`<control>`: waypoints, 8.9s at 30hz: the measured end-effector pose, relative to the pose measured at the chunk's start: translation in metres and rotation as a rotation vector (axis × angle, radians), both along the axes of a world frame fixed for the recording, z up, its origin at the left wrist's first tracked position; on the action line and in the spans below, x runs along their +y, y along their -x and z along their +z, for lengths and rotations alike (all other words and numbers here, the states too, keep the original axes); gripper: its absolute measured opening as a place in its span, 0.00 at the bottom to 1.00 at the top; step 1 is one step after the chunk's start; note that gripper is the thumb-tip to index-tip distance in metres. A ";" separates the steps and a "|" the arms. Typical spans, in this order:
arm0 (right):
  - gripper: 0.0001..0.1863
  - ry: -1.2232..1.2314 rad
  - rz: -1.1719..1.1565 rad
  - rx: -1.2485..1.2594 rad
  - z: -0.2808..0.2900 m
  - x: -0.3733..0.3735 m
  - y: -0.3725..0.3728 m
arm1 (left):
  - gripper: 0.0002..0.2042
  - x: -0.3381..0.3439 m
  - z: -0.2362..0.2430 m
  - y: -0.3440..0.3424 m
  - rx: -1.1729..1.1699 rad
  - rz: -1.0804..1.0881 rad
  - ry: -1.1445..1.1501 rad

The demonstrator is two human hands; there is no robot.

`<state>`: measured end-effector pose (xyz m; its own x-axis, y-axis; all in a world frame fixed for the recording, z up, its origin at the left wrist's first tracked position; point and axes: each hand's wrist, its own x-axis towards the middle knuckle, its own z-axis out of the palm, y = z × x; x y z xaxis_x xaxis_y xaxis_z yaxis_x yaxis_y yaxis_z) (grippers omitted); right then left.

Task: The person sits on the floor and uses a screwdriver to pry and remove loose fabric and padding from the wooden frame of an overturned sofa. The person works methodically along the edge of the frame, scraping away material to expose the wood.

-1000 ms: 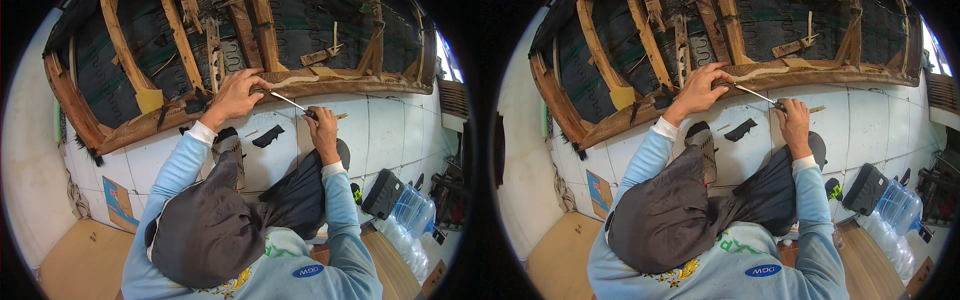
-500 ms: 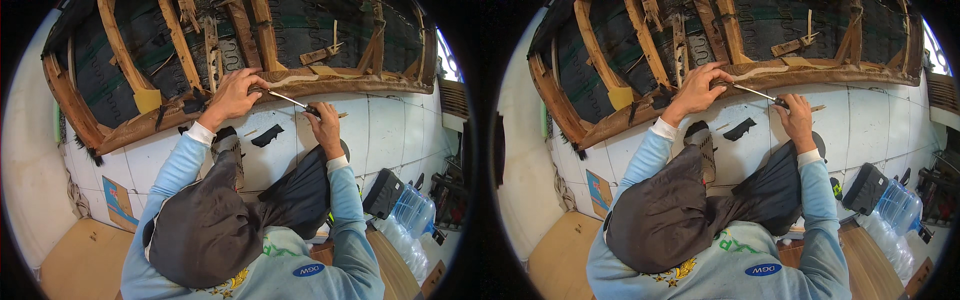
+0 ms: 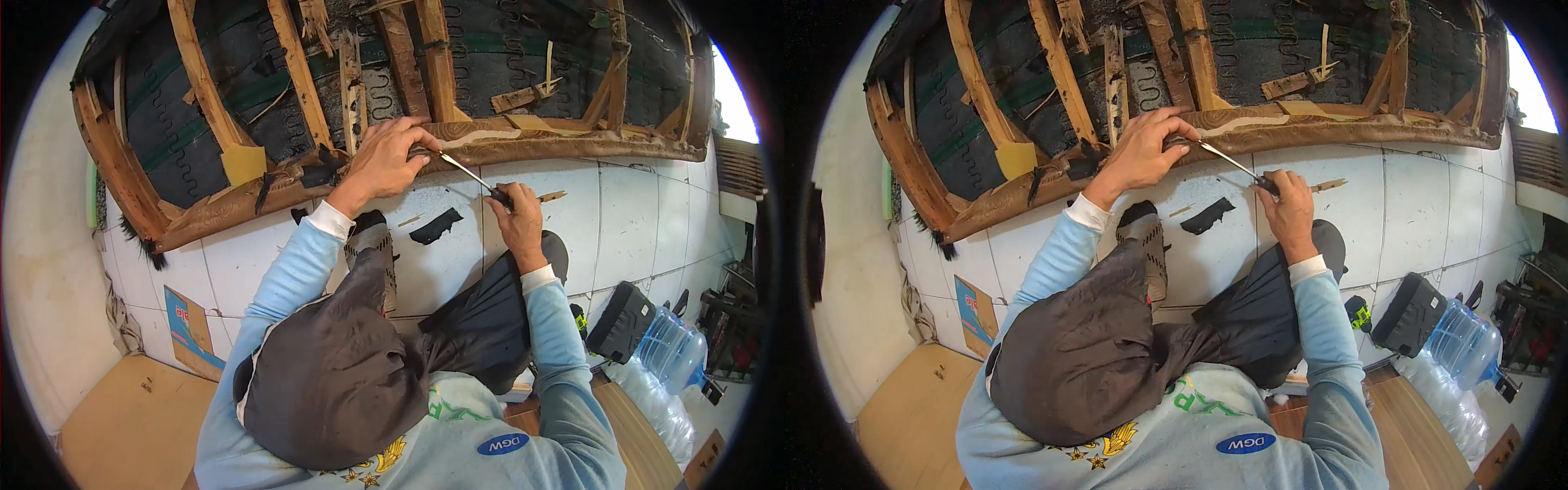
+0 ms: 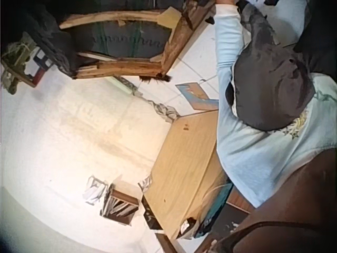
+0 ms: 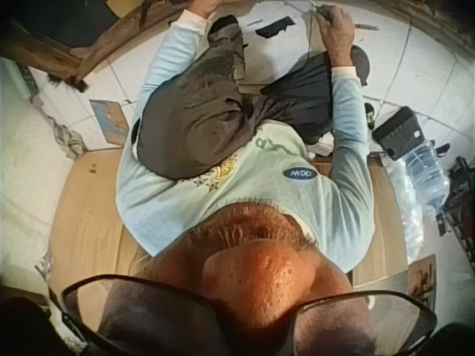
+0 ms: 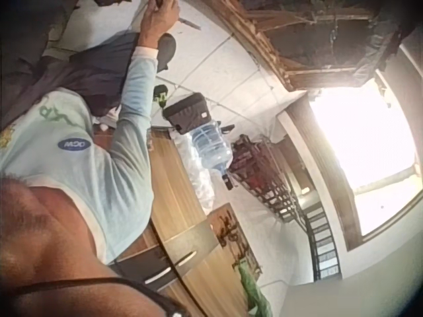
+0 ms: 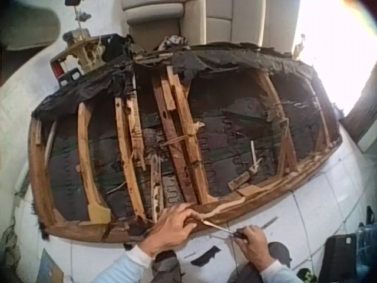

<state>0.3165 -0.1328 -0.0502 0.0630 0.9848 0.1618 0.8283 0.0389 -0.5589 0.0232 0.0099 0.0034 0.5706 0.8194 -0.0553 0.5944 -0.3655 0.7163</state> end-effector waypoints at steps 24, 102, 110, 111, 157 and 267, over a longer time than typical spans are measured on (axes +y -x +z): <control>0.17 0.014 0.206 0.016 0.034 0.047 -0.046 | 0.14 -0.003 0.005 -0.001 -0.011 0.016 -0.001; 0.18 0.306 -0.437 0.889 0.028 -0.073 0.143 | 0.50 -0.013 0.008 -0.042 0.154 0.190 -0.128; 0.21 0.358 -0.486 1.174 0.034 -0.064 0.163 | 0.47 -0.008 0.005 -0.042 0.131 0.185 -0.098; 0.21 0.357 -0.492 1.182 0.034 -0.064 0.166 | 0.47 -0.008 0.004 -0.041 0.123 0.181 -0.096; 0.14 0.066 -0.497 0.563 -0.071 -0.030 0.168 | 0.19 -0.052 -0.035 -0.066 -0.228 0.230 0.269; 0.23 0.310 -0.447 0.752 0.004 -0.086 0.116 | 0.26 -0.026 0.016 -0.062 -0.879 0.122 0.403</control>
